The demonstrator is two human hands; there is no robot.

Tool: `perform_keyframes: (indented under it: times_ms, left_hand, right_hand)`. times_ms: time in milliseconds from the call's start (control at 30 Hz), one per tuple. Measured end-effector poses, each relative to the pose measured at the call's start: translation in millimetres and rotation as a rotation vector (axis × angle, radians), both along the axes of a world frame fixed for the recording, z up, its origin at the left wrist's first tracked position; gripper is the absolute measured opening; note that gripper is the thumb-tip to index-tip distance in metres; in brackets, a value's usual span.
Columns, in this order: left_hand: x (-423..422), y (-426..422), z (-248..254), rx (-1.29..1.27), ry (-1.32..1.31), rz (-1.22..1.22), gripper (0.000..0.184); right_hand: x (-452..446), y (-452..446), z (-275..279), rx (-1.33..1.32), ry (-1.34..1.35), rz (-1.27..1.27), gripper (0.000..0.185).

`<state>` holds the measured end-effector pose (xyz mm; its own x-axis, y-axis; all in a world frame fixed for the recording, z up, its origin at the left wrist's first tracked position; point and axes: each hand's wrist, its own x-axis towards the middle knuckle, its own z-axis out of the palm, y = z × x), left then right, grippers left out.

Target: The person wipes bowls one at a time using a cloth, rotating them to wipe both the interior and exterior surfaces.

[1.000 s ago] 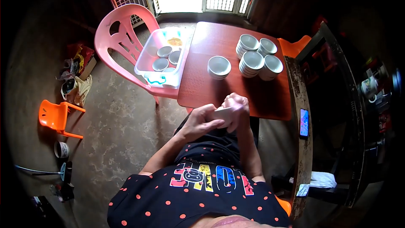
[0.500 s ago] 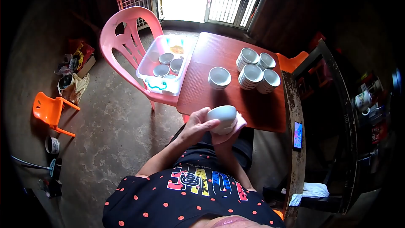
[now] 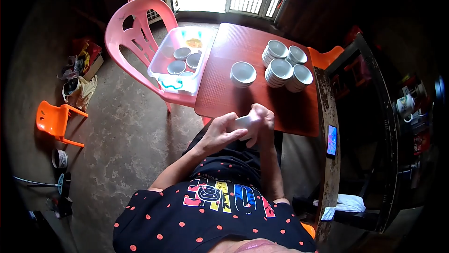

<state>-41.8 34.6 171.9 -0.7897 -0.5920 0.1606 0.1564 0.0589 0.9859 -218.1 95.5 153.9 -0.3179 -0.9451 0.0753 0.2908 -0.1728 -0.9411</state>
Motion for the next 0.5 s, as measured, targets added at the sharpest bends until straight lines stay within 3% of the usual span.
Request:
perform_keyframes:
  times_ms: [33,67,133,167,200,233,333,400,433,467,500]
  left_hand:
    - [-3.7,1.4,-4.7,-0.045,-0.018,-0.001,0.019]
    - [-6.0,11.9,19.0,-0.158,0.045,0.125,0.017]
    - [-4.9,-1.5,-1.2,0.267,0.19,-0.02,0.017]
    - [-2.3,-6.8,-9.8,0.378,0.219,-0.002,0.017]
    - [-6.6,0.3,7.7,0.535,0.347,0.04,0.016]
    - [-10.2,3.9,7.0,0.563,0.392,0.062,0.016]
    - [-10.4,4.5,-1.9,0.475,0.351,0.04,0.017]
    - [-5.7,-1.2,0.1,0.392,0.228,0.006,0.018]
    - [-1.5,-3.7,4.5,0.285,0.129,0.0,0.018]
    - [0.7,-4.7,2.5,0.166,-0.047,-0.017,0.02]
    - [-3.2,1.1,-1.6,-0.023,-0.06,0.05,0.022]
  right_hand:
    - [19.1,-2.7,36.1,0.035,0.642,-0.145,0.022]
    - [21.7,-6.4,51.4,-0.255,1.327,-0.215,0.021]
    - [30.3,-3.5,61.6,-0.326,0.974,-0.264,0.021]
    - [33.6,0.8,54.9,0.043,0.251,-0.236,0.022]
    - [36.4,2.4,41.1,-0.078,-0.051,-0.232,0.023]
    - [45.5,1.3,28.9,-0.192,0.46,-0.567,0.024]
    - [62.3,0.0,6.9,-0.156,0.394,-0.668,0.03]
    - [35.1,-2.9,13.3,0.03,-0.447,-0.233,0.031]
    - [21.8,0.9,26.7,-0.019,-0.068,-0.059,0.033]
    - [23.5,1.7,49.9,0.216,0.259,-0.08,0.033]
    - [19.3,-4.5,48.9,0.027,0.848,-0.103,0.03]
